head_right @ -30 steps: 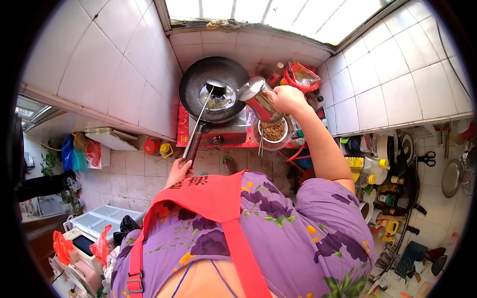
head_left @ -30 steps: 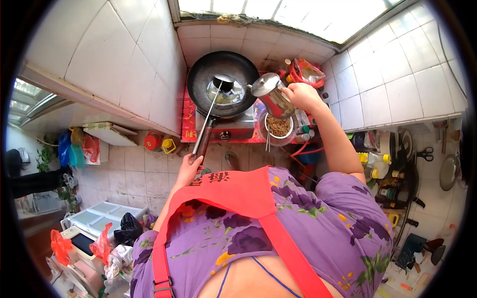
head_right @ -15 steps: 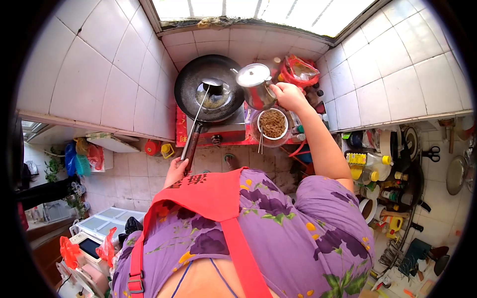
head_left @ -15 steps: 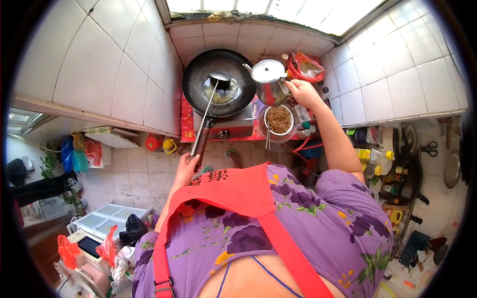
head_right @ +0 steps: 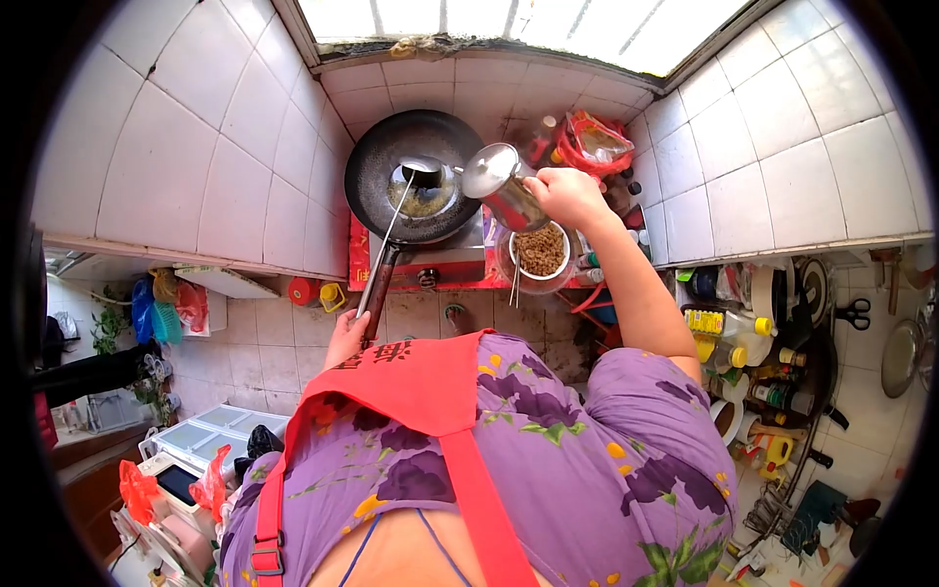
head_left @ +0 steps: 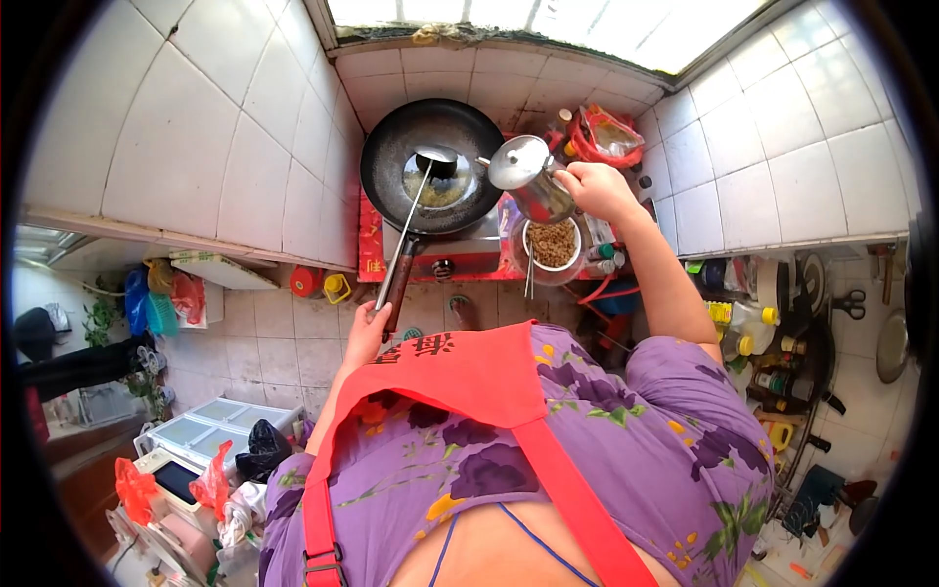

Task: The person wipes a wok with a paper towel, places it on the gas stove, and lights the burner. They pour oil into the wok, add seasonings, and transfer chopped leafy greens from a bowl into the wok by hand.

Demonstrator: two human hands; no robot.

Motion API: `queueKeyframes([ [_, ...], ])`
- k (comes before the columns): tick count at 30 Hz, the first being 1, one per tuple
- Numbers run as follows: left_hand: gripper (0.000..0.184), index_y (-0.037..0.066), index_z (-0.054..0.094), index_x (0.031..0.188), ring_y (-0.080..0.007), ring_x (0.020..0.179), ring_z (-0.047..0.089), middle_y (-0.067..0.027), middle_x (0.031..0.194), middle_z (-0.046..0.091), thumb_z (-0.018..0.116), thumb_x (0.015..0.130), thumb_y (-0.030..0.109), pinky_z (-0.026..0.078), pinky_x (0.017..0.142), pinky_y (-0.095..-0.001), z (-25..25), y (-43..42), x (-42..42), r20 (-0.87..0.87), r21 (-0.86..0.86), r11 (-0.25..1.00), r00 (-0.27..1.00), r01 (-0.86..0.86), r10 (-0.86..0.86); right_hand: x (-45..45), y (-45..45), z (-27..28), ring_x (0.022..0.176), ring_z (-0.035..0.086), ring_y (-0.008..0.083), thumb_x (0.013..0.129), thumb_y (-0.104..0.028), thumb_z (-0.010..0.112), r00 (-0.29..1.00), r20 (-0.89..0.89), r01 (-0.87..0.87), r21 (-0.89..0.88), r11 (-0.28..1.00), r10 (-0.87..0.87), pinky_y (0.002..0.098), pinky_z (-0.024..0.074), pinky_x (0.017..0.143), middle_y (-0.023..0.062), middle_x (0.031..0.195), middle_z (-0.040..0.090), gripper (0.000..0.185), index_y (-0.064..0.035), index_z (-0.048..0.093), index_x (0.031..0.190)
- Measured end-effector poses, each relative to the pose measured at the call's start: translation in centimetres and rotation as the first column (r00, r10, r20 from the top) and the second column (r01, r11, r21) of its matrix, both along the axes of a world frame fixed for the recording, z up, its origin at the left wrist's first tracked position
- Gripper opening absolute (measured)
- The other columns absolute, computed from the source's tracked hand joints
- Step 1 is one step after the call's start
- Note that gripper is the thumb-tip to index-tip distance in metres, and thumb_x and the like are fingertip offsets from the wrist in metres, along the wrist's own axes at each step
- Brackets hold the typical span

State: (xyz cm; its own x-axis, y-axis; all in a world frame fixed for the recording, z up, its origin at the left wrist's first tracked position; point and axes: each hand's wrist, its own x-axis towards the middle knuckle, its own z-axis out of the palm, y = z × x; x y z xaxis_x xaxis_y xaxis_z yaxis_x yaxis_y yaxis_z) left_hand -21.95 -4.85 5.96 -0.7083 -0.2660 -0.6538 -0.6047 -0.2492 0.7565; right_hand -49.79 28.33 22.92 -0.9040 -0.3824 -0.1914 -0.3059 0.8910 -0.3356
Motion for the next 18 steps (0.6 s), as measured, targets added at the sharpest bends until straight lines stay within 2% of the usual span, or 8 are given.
queueKeyframes([
  [6,0.054,-0.001,0.037,0.124,-0.0122,0.061,0.057,-0.0067,0.078,0.059,0.063,0.088,0.028,0.042,0.051,-0.0251,-0.2,0.1,0.3,0.003,-0.021,1.000,1.000,-0.014,0.014,-0.1,-0.9,0.2,0.083,0.062,0.0335,0.088,-0.038,0.051,0.994,-0.043,-0.099,0.093,0.991,0.104,0.0440,0.0472,0.074,0.0148,0.080,0.065,0.036,-0.0058,0.065,0.081],
  [11,0.052,-0.001,0.037,0.123,-0.0120,0.062,0.058,-0.0071,0.080,0.061,0.064,0.088,0.028,0.043,0.052,-0.0247,-1.0,0.2,1.0,-0.008,0.033,0.997,0.998,-0.069,0.069,-0.3,-1.7,0.1,0.081,0.062,0.0327,0.089,-0.039,0.050,0.971,-0.138,-0.164,0.212,0.963,0.196,0.0439,0.0472,0.072,0.0139,0.077,0.065,0.037,-0.0055,0.062,0.078],
  [18,0.052,-0.001,0.037,0.123,-0.0122,0.062,0.058,-0.0070,0.081,0.061,0.064,0.088,0.028,0.043,0.053,-0.0245,-0.7,0.3,1.1,0.016,0.032,0.996,0.996,-0.084,0.084,-1.0,-1.9,0.2,0.083,0.063,0.0311,0.087,-0.039,0.051,0.971,-0.147,-0.157,0.205,0.966,0.190,0.0431,0.0487,0.073,0.0126,0.080,0.066,0.036,-0.0065,0.066,0.080],
])
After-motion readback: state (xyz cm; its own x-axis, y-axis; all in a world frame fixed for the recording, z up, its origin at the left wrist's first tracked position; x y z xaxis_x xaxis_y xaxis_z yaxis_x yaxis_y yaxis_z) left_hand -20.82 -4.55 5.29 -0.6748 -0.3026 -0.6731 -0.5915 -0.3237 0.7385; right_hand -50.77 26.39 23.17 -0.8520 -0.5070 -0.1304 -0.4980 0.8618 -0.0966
